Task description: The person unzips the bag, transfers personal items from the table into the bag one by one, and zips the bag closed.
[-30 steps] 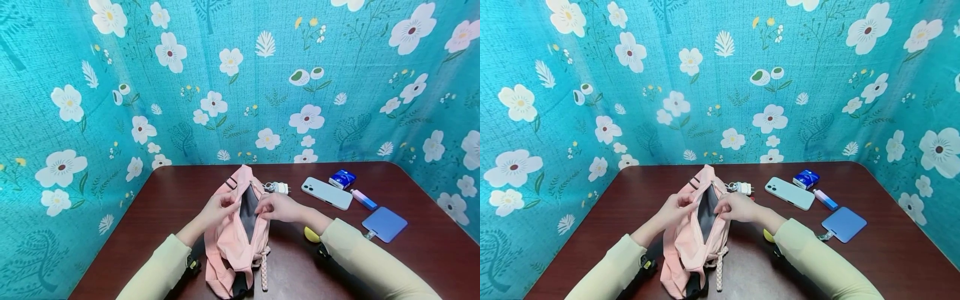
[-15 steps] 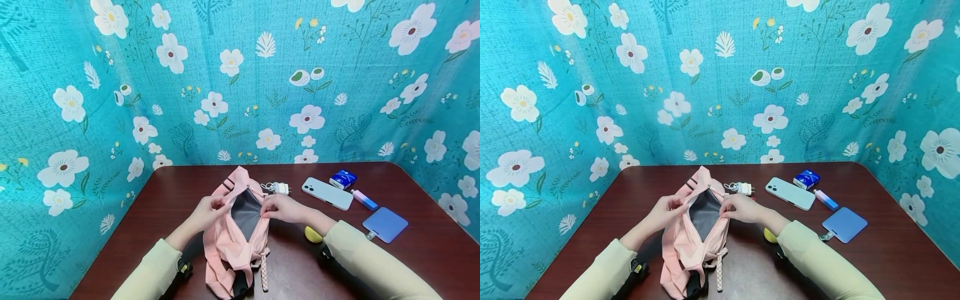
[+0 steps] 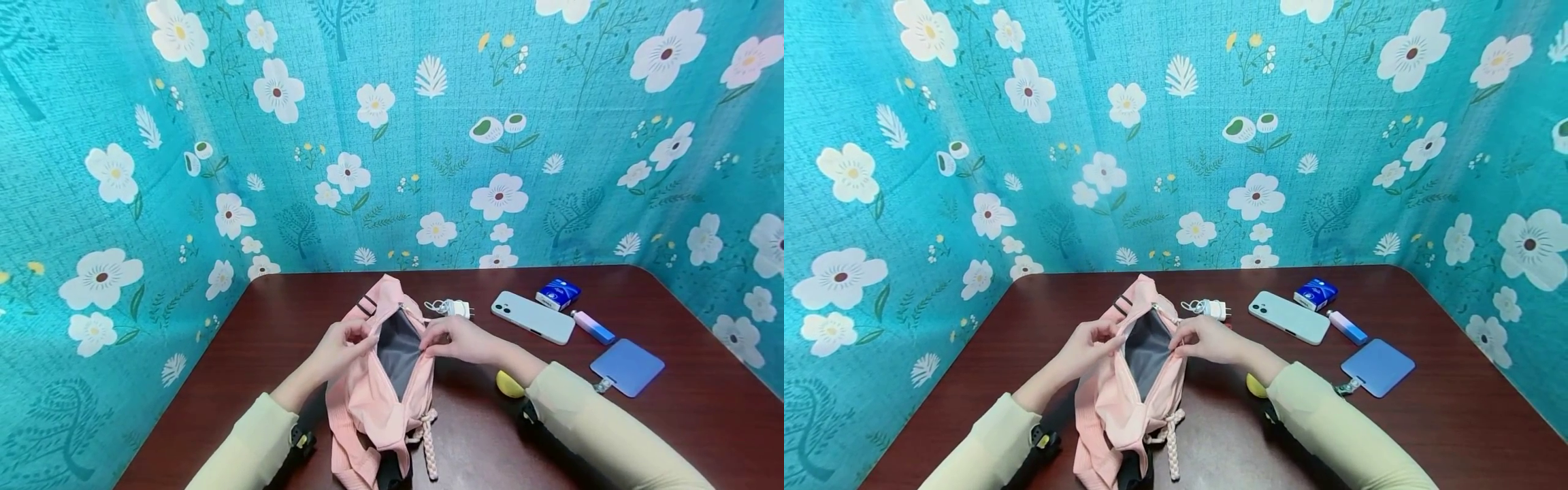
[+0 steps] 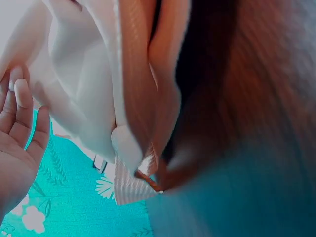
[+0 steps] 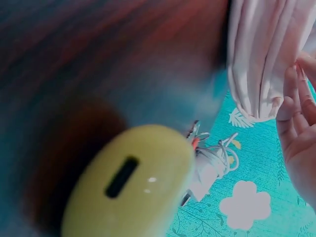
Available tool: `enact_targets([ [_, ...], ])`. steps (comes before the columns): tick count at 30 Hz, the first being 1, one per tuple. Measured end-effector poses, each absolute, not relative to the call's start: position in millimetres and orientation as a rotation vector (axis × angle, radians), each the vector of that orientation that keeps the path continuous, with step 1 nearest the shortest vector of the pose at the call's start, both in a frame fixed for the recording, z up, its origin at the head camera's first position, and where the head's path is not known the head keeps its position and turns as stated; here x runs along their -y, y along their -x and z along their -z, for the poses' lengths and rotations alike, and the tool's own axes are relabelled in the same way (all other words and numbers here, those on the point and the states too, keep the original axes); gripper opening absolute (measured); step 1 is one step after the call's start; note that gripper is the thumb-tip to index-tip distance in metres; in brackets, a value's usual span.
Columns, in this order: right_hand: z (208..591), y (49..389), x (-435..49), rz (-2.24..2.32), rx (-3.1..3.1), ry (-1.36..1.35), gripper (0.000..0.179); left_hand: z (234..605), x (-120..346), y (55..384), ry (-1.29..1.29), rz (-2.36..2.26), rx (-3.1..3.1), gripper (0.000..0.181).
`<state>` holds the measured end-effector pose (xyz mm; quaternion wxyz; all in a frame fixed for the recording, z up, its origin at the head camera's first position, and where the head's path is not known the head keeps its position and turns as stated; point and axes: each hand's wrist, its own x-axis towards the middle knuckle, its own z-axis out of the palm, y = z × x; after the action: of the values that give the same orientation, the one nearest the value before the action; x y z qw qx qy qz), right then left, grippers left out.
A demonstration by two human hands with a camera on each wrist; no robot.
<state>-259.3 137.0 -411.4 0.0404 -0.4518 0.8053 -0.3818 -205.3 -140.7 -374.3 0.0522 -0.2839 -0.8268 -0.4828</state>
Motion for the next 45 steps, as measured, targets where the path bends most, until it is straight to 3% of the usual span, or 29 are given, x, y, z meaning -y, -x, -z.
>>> enact_targets([
  [15,385,277,-160,1.171,-2.646,1.305,0.018,376,137,206,0.854,1.579,2.479,0.016],
  [39,409,325,-203,1.133,-2.844,0.735,0.049,380,135,209,0.834,1.623,2.515,0.012],
  [45,418,337,-200,1.079,-2.823,0.75,0.055,380,136,209,0.847,1.609,2.504,0.012],
])
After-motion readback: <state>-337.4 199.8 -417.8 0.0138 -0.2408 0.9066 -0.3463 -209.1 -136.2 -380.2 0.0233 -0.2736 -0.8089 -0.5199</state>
